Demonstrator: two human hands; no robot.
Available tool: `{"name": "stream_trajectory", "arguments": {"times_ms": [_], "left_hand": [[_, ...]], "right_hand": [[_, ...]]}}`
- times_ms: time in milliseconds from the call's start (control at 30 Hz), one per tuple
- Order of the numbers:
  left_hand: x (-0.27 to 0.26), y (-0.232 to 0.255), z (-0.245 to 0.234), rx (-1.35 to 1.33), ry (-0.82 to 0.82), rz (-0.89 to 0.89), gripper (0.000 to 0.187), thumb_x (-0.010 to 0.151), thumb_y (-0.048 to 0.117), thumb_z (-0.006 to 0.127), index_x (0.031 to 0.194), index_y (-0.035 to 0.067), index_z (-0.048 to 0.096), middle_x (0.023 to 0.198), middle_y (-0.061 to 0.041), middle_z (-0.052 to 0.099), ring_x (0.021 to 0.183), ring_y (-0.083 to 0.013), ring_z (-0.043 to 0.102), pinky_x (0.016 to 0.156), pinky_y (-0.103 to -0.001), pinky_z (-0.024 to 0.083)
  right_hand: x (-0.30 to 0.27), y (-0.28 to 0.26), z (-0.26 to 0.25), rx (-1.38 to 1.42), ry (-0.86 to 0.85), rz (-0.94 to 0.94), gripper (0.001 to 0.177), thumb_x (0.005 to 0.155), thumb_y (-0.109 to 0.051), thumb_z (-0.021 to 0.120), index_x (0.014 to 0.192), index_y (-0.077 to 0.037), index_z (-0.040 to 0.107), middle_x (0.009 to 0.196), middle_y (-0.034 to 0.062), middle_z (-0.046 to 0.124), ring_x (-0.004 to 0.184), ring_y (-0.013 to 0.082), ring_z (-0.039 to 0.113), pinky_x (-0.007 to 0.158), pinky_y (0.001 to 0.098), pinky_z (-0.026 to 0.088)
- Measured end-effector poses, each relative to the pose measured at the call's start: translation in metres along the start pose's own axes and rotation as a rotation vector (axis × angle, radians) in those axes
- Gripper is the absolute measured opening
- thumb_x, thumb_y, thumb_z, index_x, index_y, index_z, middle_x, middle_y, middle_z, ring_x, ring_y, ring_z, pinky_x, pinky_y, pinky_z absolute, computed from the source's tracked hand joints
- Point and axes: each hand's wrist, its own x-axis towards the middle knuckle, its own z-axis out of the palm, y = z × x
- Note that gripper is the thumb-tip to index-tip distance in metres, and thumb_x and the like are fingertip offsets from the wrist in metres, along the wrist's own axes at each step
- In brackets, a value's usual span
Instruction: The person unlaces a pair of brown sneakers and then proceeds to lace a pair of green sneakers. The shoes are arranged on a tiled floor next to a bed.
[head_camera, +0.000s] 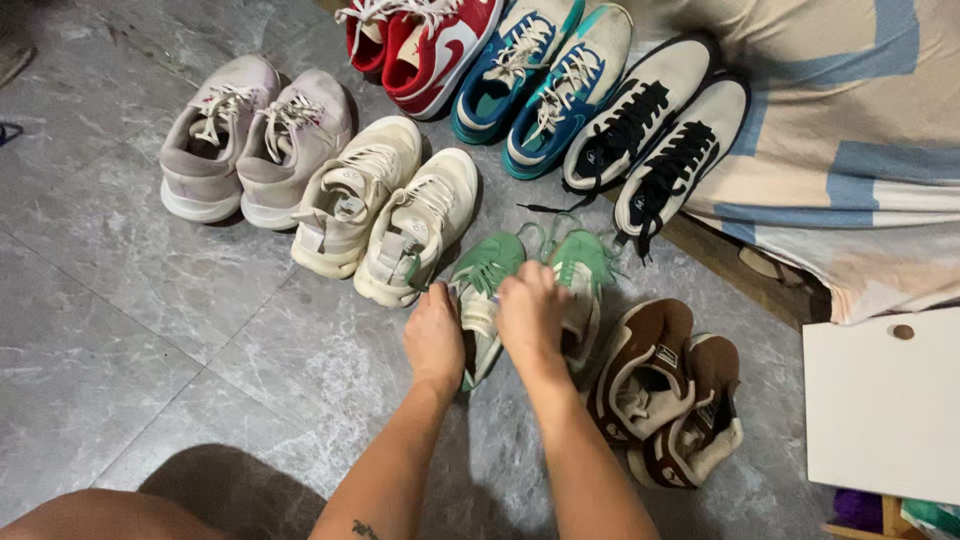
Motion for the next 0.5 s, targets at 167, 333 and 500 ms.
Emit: {"name": "stream_trajectory", "arguments": {"times_ms": [167, 333, 500], "left_hand": [[-0.003, -0.004, 0.001, -0.032, 0.022, 0.027, 0.016, 0.102, 0.019, 0.053, 0.106, 0.006, 0.059, 0.096, -0.020, 0.069, 0.086, -0.0425, 0.068, 0.072, -0.053, 0.052], [-0.002, -0.002, 0.004, -0.026, 0.030, -0.001, 0.017, 0.102, 0.022, 0.055, 0.103, 0.006, 0.060, 0.095, -0.019, 0.069, 0.085, -0.0416, 0.068, 0.072, -0.053, 0.052], [-0.002, -0.005, 0.006, -0.029, 0.071, 0.037, 0.016, 0.102, 0.021, 0.055, 0.102, 0.006, 0.060, 0.095, -0.019, 0.069, 0.086, -0.0409, 0.068, 0.073, -0.052, 0.053]], "right_hand": [[-0.016, 0.048, -0.020, 0.023, 0.249, 0.441, 0.033, 0.082, 0.008, 0.057, 0.115, 0.002, 0.059, 0.122, 0.0274, 0.050, 0.107, 0.0417, 0.056, 0.081, 0.0500, 0.052], [-0.012, 0.052, -0.037, -0.017, 0.375, 0.458, 0.040, 0.088, 0.004, 0.058, 0.128, 0.002, 0.057, 0.125, 0.0243, 0.052, 0.118, 0.0407, 0.054, 0.097, 0.0532, 0.045], [0.004, 0.000, -0.018, -0.017, -0.067, 0.177, 0.030, 0.074, -0.011, 0.069, 0.103, -0.007, 0.076, 0.130, 0.0227, 0.056, 0.125, 0.0404, 0.050, 0.103, 0.0696, 0.035]]}}
